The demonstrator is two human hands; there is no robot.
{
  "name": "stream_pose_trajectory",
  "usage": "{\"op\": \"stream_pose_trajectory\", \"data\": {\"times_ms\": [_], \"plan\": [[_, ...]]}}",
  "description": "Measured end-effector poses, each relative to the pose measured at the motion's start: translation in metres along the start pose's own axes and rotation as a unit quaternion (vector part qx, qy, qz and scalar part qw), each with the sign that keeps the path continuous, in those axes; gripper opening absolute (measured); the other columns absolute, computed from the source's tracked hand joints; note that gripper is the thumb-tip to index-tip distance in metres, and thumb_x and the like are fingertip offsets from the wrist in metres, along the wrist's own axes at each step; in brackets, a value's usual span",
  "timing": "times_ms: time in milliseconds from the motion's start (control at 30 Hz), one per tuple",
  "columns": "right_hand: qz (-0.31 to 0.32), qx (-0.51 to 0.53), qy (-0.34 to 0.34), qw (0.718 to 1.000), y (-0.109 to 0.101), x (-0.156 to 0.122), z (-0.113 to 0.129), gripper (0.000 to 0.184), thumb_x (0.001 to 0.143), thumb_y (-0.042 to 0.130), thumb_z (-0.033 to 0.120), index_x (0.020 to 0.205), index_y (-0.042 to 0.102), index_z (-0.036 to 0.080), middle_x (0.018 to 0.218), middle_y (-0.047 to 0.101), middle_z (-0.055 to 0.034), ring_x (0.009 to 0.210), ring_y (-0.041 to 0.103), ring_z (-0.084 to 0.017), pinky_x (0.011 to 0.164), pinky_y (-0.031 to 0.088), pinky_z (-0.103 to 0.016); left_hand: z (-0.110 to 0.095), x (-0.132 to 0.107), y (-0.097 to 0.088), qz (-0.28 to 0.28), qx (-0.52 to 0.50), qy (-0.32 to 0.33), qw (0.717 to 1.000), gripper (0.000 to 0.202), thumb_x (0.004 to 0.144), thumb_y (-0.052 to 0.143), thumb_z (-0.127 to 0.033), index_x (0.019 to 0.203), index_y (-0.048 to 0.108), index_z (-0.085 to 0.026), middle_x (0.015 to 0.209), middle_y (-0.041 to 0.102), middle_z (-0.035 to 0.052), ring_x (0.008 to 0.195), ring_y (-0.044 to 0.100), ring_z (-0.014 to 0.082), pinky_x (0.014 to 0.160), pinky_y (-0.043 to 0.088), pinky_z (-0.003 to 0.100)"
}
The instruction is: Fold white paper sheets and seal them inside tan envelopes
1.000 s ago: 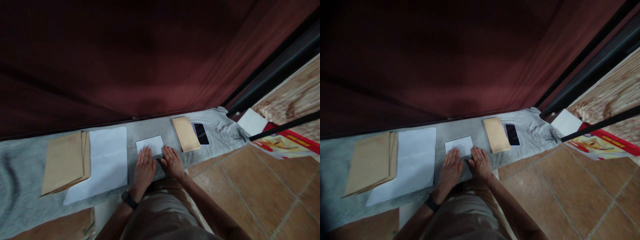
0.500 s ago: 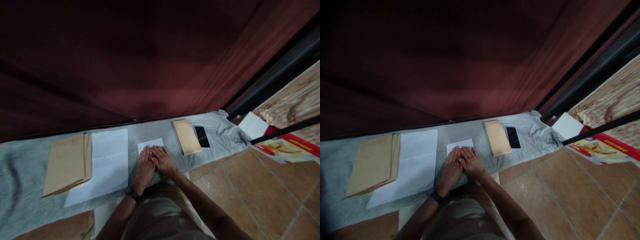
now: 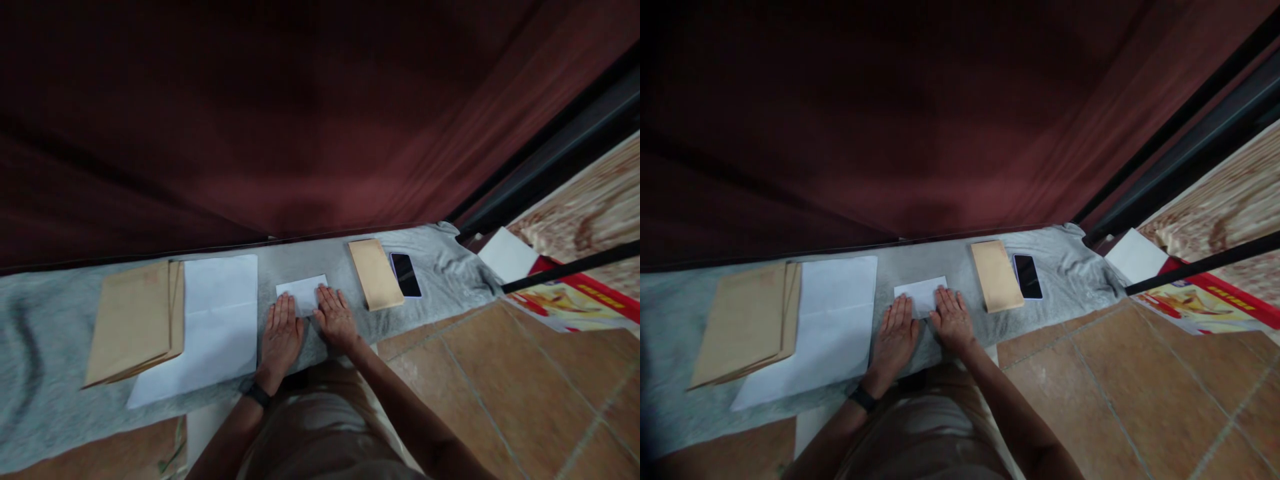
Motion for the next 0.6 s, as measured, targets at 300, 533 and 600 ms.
{"op": "stream_pose_trajectory", "data": {"times_ms": [300,533,600], "plan": [[-0.023,-0.031,0.02,0.999,0.0,-0.011,-0.012,0.057,0.108,0.04,0.036,0.159,0.033,0.01,0.16,0.041,-0.014,0.15,0.037,-0.028,0.124,0.03,-0.05,0.009,-0.009,-0.003,-0.042,-0.007,-0.032,0.999,0.062,0.1,0.033,-0.026,0.155,0.031,0.001,0.161,0.036,0.026,0.154,0.028,0.0341,0.123,0.029,0.057],[-0.02,0.001,0.028,0.999,-0.005,-0.006,-0.015,0.054,0.109,0.036,0.035,0.157,0.037,0.01,0.158,0.044,-0.0148,0.15,0.038,-0.028,0.124,0.03,-0.053,0.003,0.002,-0.009,-0.053,-0.019,-0.016,0.998,0.062,0.1,0.032,-0.025,0.156,0.027,0.001,0.162,0.034,0.026,0.154,0.025,0.034,0.123,0.029,0.058],[-0.015,0.016,0.018,1.0,-0.008,0.001,-0.012,0.053,0.109,0.035,0.035,0.156,0.039,0.012,0.158,0.044,-0.0132,0.15,0.037,-0.027,0.124,0.029,-0.053,-0.004,0.01,-0.005,-0.039,-0.029,0.024,0.999,0.061,0.101,0.033,-0.025,0.156,0.029,-0.001,0.162,0.034,0.0242,0.155,0.025,0.0324,0.123,0.03,0.056]]}}
Point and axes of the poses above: each hand's wrist, its own x-axis towards the middle knuckle, its own y-axis out of the palm, z = x × y, the point moved 5 cm from there along x, towards the middle knuckle
